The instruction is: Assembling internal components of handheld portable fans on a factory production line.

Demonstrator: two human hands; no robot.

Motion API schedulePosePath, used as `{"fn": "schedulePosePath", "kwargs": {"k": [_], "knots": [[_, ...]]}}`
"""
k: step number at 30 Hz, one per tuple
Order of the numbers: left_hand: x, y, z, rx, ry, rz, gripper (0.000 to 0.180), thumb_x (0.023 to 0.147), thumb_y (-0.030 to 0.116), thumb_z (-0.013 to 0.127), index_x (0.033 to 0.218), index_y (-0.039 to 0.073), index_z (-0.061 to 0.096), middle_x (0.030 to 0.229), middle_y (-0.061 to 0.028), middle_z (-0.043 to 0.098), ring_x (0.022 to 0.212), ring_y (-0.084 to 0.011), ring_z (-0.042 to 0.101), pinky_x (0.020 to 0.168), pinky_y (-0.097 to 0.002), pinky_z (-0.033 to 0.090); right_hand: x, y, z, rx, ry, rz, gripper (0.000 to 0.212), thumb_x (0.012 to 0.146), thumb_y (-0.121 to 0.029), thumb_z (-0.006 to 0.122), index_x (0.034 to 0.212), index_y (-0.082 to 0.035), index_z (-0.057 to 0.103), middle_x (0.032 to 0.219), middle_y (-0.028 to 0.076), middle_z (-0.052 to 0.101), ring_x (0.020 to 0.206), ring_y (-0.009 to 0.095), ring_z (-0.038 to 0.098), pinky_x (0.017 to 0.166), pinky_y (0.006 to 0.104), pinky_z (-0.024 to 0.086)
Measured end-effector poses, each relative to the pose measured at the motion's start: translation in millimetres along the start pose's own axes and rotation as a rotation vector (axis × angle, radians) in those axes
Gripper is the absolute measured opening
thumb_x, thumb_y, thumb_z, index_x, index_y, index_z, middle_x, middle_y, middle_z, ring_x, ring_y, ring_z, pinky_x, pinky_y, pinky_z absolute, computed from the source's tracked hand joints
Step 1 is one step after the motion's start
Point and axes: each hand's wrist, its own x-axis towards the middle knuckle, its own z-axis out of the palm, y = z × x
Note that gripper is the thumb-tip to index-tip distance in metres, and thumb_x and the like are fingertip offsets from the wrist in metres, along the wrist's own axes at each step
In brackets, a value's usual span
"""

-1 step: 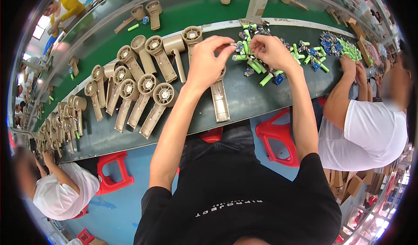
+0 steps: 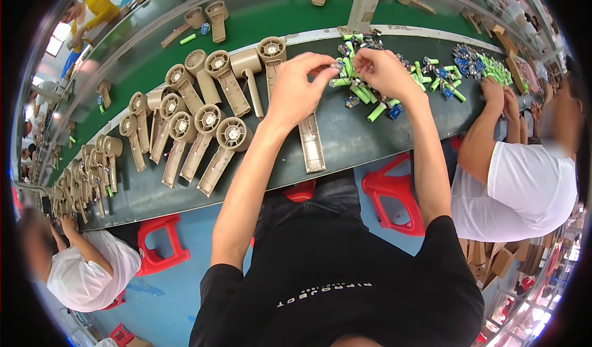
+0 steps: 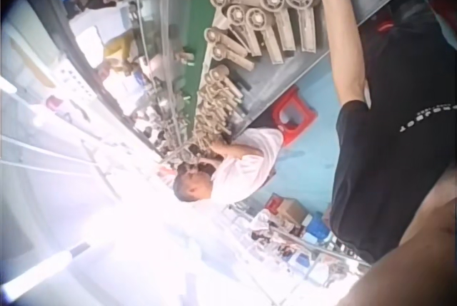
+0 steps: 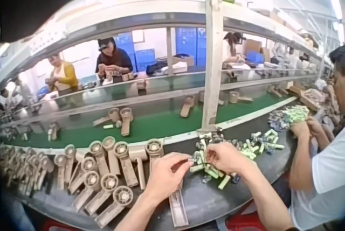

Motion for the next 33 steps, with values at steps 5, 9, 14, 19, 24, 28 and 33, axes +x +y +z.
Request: {"fn": "schedulePosePath", "kwargs": {"k": [5,9,14,19,24,28,33], "knots": [[-5.0,-6.0,21.1,0.277,-0.17,0.2,0.016,0.081,0.009,0.073,0.095,0.002,0.073,0.092,-0.0117,0.069,0.089,-0.0292,0.065,0.08,-0.0394,0.052,2.6,-19.6,5.3,0.002,0.095,0.014,0.011,0.079,0.0,0.068,0.089,0.001,0.064,0.079,0.007,0.07,0.076,0.016,0.068,0.072,0.0314,0.054],[-12.8,-15.9,41.5,0.318,-0.153,0.239,0.006,0.079,0.008,0.07,0.084,0.007,0.072,0.089,-0.0073,0.063,0.092,-0.0277,0.059,0.08,-0.0414,0.047,0.1,-6.1,16.4,0.634,0.277,0.073,0.01,0.084,-0.001,0.07,0.088,-0.001,0.062,0.086,0.006,0.071,0.08,0.013,0.068,0.075,0.028,0.055],[-14.5,-13.1,34.9,0.364,0.033,0.242,0.007,0.08,0.009,0.071,0.086,0.008,0.073,0.089,-0.0064,0.062,0.091,-0.0261,0.058,0.08,-0.0403,0.046,-14.1,-14.4,10.7,0.897,0.234,0.3,0.012,0.086,0.002,0.063,0.097,-0.001,0.06,0.091,0.004,0.068,0.084,0.012,0.066,0.079,0.0259,0.054],[-14.3,-7.0,28.5,0.352,0.1,0.21,0.013,0.082,0.007,0.073,0.095,0.004,0.073,0.094,-0.0106,0.066,0.09,-0.0296,0.064,0.078,-0.0396,0.051,-20.7,-5.2,18.8,0.779,0.06,0.104,0.04,0.08,0.007,0.06,0.12,0.0,0.06,0.097,0.0,0.055,0.09,0.007,0.056,0.081,0.0234,0.048],[-18.2,-9.5,19.2,0.316,0.042,0.219,0.013,0.083,0.006,0.072,0.095,0.003,0.073,0.093,-0.0102,0.066,0.086,-0.0285,0.065,0.074,-0.0374,0.052,-27.6,-12.7,13.2,0.452,0.006,0.026,0.044,0.083,0.005,0.064,0.126,-0.004,0.063,0.095,-0.002,0.053,0.084,0.006,0.051,0.075,0.0225,0.046],[-19.8,-8.2,14.7,0.349,0.03,0.24,0.013,0.083,0.006,0.071,0.095,0.002,0.072,0.093,-0.0104,0.066,0.084,-0.0286,0.065,0.073,-0.0371,0.052,-26.2,-9.2,12.6,0.373,0.046,0.14,0.034,0.085,-0.007,0.072,0.119,-0.006,0.069,0.096,-0.003,0.05,0.08,0.006,0.047,0.072,0.0222,0.044],[-18.8,-2.8,16.1,0.31,0.024,0.245,0.012,0.082,0.006,0.069,0.093,0.004,0.071,0.09,-0.0101,0.063,0.091,-0.0295,0.062,0.079,-0.0409,0.052,-27.6,-15.6,13.4,0.042,0.525,-0.088,0.026,0.086,-0.019,0.074,0.112,-0.015,0.076,0.093,-0.002,0.053,0.075,0.006,0.047,0.062,0.0226,0.037]]}}
